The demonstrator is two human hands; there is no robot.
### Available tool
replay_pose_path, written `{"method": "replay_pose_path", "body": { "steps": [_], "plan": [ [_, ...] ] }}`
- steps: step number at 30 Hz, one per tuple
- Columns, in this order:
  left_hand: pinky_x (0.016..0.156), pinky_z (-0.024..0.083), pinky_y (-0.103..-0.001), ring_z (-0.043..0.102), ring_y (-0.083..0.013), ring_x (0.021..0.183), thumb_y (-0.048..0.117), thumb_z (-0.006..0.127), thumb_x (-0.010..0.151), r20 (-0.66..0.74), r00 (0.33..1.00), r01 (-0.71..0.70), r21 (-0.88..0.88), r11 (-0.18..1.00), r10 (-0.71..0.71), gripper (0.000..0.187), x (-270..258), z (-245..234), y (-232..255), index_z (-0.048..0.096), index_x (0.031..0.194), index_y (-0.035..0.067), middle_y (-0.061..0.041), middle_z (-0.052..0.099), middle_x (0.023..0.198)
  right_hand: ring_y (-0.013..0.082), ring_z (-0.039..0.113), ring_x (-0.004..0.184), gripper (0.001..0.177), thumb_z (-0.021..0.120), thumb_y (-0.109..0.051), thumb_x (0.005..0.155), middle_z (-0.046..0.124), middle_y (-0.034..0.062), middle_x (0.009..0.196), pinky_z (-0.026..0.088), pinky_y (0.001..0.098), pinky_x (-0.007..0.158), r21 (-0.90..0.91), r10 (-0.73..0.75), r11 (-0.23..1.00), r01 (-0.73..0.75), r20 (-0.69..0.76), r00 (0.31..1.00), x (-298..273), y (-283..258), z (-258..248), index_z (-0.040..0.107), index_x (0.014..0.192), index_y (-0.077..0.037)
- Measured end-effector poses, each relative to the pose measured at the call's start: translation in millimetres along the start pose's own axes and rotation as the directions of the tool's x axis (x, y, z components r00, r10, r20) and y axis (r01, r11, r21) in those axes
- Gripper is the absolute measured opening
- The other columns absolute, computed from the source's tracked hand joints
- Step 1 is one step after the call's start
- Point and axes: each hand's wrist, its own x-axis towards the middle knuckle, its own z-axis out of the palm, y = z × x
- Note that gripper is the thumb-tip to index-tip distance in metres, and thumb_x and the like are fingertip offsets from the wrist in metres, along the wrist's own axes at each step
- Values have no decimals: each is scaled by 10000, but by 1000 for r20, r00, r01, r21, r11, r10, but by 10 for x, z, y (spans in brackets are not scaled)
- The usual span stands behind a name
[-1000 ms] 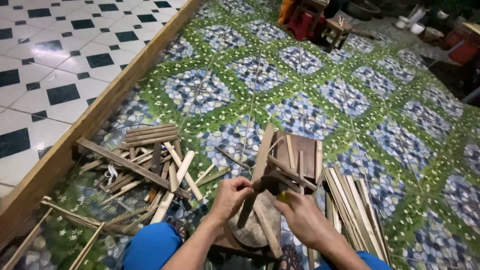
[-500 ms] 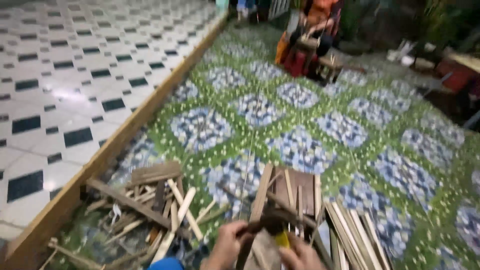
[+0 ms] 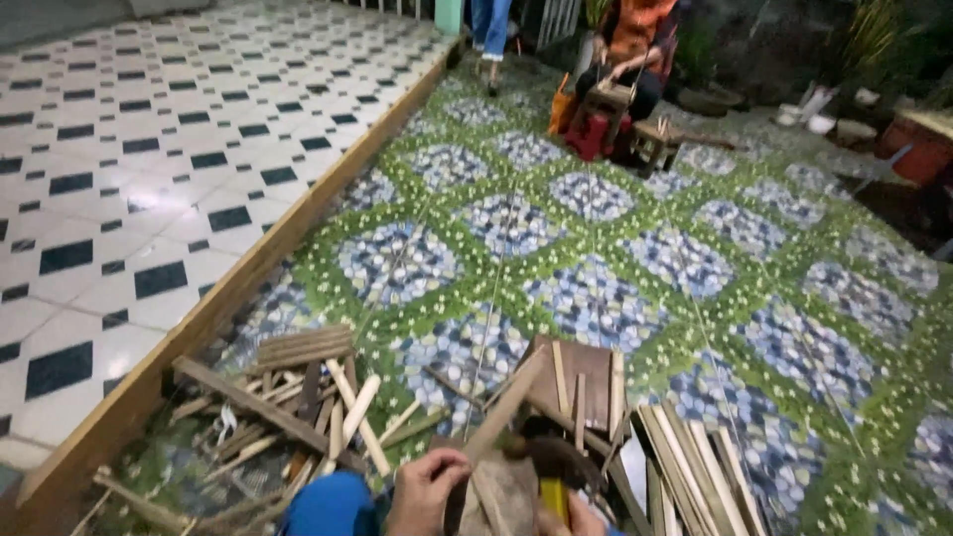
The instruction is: The person assembles a small wooden frame by joining thin wooden slats with nails. They use a hammer to drive nails into the joints and repeatedly adjust the frame's alignment. The person works on the floor surrounded by loose wooden pieces and a small stool.
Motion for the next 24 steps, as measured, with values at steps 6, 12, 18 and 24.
{"method": "replay_pose_path", "body": {
  "steps": [6,12,18,24],
  "plan": [
    [711,551,-384,621,-179,732,123,704,947,34,997,-69,-74,995,72,137,-328,45,377,820,920,54,-69,730,798,255,629,715,350,748,-214,927,784,201,1039,410,353,542,286,295,910,-302,68,953,-798,-1567,495,605,1174,-12],
    [679,555,-305,663,-124,728,72,759,878,3,989,-144,-140,980,146,88,-336,69,286,828,840,34,-58,789,765,211,513,509,309,787,-214,904,600,165,698,361,308,396,448,191,861,-242,156,969,-597,-1485,827,591,1017,-4],
    [795,582,-311,707,-144,865,140,765,873,31,961,-273,-58,960,275,142,-356,-50,237,801,1004,97,-39,795,931,177,557,514,374,777,48,851,595,100,670,369,273,386,554,76,814,-174,195,978,-403,-1571,895,487,1034,-101],
    [845,628,-330,775,-183,977,37,665,892,85,965,-251,11,968,249,436,-495,-82,278,665,1299,196,-48,814,1134,205,582,521,404,801,77,808,598,133,658,387,293,378,544,2,835,-79,141,990,-453,-1635,806,489,1005,-86]
  ]
}}
